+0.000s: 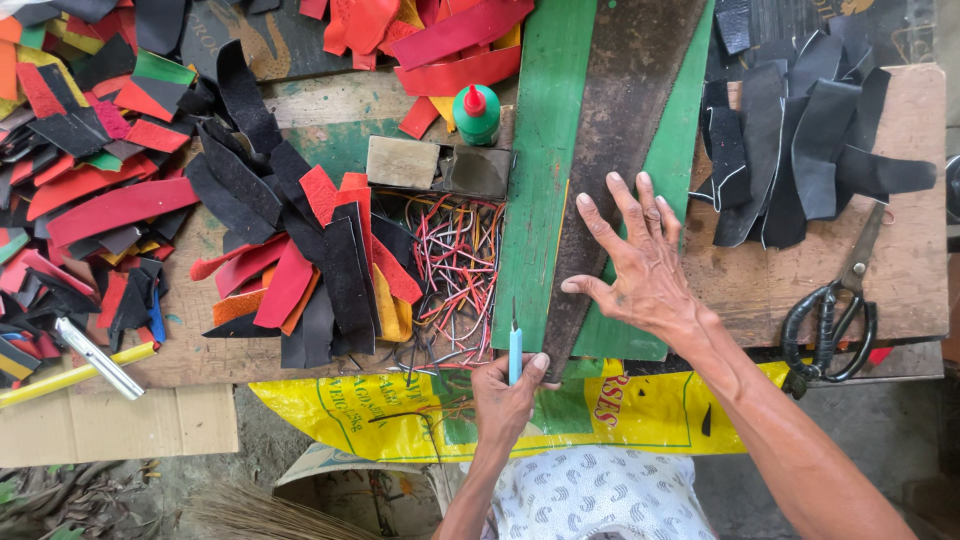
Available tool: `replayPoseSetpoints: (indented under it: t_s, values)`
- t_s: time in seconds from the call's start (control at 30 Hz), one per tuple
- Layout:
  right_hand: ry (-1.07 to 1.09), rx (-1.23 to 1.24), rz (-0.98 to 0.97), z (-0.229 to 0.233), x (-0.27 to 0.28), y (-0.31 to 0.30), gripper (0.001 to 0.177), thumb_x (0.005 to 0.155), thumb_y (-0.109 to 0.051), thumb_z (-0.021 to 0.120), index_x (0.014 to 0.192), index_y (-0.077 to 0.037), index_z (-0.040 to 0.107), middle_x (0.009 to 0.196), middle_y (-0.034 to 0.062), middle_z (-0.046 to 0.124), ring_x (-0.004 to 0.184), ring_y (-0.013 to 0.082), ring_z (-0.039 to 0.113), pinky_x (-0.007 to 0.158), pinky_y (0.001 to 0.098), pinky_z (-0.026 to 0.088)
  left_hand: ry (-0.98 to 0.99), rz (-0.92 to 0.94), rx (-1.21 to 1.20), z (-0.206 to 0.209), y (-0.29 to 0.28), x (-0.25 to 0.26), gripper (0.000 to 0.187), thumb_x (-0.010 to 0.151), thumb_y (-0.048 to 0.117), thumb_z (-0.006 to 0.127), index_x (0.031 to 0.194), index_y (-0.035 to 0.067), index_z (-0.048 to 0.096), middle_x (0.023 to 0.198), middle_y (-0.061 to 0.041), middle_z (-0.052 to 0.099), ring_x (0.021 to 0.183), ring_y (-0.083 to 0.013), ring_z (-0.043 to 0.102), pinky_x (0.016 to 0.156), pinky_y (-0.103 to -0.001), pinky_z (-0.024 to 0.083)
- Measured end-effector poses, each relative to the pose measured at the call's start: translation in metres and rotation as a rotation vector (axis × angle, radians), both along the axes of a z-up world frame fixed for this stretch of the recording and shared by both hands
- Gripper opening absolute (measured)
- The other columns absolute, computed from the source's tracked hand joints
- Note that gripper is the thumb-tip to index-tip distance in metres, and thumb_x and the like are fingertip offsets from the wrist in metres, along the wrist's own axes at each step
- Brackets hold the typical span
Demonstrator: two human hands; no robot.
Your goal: The person uses a utility knife and a saw blade as a straightedge to cut strips of red and yellow rubber on a green cutting board. They then use scissors to trim the cut pieces. The cut pieces are placed on the table among other rubber scraps.
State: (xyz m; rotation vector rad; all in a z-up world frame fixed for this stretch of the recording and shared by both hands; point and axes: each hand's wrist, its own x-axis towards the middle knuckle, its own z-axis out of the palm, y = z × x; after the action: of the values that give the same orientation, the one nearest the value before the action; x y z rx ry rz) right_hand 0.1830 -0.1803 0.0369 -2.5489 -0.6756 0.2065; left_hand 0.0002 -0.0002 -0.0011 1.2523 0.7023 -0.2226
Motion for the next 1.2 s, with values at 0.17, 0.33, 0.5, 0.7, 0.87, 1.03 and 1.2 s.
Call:
replayPoseSetpoints:
  t_s: [0.17, 0.33, 0.5, 0.7, 0.87, 1.03, 1.2]
  values:
    - [0.031, -0.080, -0.024, 0.003, -0.003, 0.006, 0.102, 0.079, -0.059, 0.074, 0.162, -0.022, 0.027, 0.166, 0.0221, 0.016, 0.152, 0.0509, 0.012, 0.119, 0.0649, 0.014, 0.088, -0.037, 0.041, 0.004, 0.002, 0.002, 0.030, 0.090, 0.023, 0.079, 0.092, -0.007, 0.078, 0.058, -0.002, 0.064, 0.043, -0.0042, 0.050, 0.040, -0.024, 0.043]
    - [0.062, -0.105, -0.016, 0.006, -0.002, 0.008, 0.101, 0.079, -0.056, 0.074, 0.161, -0.021, 0.026, 0.166, 0.0230, 0.014, 0.151, 0.0525, 0.012, 0.118, 0.0658, 0.014, 0.120, -0.066, 0.053, 0.009, 0.004, 0.004, 0.030, 0.089, 0.024, 0.079, 0.092, -0.006, 0.078, 0.061, -0.005, 0.070, 0.042, -0.0044, 0.050, 0.038, -0.023, 0.037]
    - [0.057, -0.118, -0.011, 0.009, -0.001, 0.009, 0.102, 0.079, -0.056, 0.074, 0.161, -0.020, 0.026, 0.165, 0.0240, 0.014, 0.150, 0.0534, 0.013, 0.117, 0.0668, 0.015, 0.137, -0.055, 0.041, 0.015, 0.002, 0.008, 0.030, 0.090, 0.024, 0.079, 0.092, -0.005, 0.079, 0.061, -0.006, 0.069, 0.041, -0.0042, 0.048, 0.037, -0.023, 0.036]
    - [0.053, -0.186, -0.023, 0.013, -0.002, 0.013, 0.100, 0.081, -0.056, 0.073, 0.160, -0.017, 0.028, 0.164, 0.0261, 0.017, 0.149, 0.0521, 0.014, 0.113, 0.0705, 0.018, 0.287, -0.188, 0.245, 0.049, 0.014, 0.007, 0.033, 0.092, 0.032, 0.070, 0.101, 0.000, 0.077, 0.071, -0.006, 0.077, 0.043, -0.0051, 0.053, 0.038, -0.024, 0.042]
    - [0.078, -0.148, -0.012, 0.015, 0.002, 0.012, 0.101, 0.076, -0.055, 0.075, 0.158, -0.015, 0.031, 0.162, 0.0264, 0.020, 0.150, 0.0491, 0.017, 0.113, 0.0700, 0.020, 0.035, 0.046, 0.187, 0.070, 0.037, 0.009, 0.033, 0.102, 0.029, 0.059, 0.120, 0.001, 0.065, 0.069, -0.005, 0.064, 0.051, -0.0046, 0.053, 0.042, -0.021, 0.041]
    - [0.077, -0.131, 0.006, 0.021, 0.009, 0.007, 0.099, 0.074, -0.052, 0.078, 0.156, -0.016, 0.034, 0.158, 0.0260, 0.024, 0.146, 0.0480, 0.021, 0.110, 0.0677, 0.024, -0.031, -0.105, 0.090, 0.059, 0.028, 0.058, 0.032, 0.104, 0.022, 0.056, 0.118, -0.006, 0.063, 0.082, -0.006, 0.068, 0.061, -0.0084, 0.064, 0.048, -0.024, 0.053]
    - [0.060, -0.147, -0.008, 0.027, 0.010, 0.009, 0.097, 0.071, -0.043, 0.081, 0.153, -0.014, 0.037, 0.156, 0.0256, 0.028, 0.146, 0.0465, 0.024, 0.108, 0.0666, 0.027, -0.031, -0.054, 0.015, 0.044, 0.004, 0.107, 0.045, 0.099, 0.020, 0.058, 0.141, 0.003, 0.054, 0.084, -0.004, 0.063, 0.056, -0.0063, 0.057, 0.039, -0.022, 0.045]
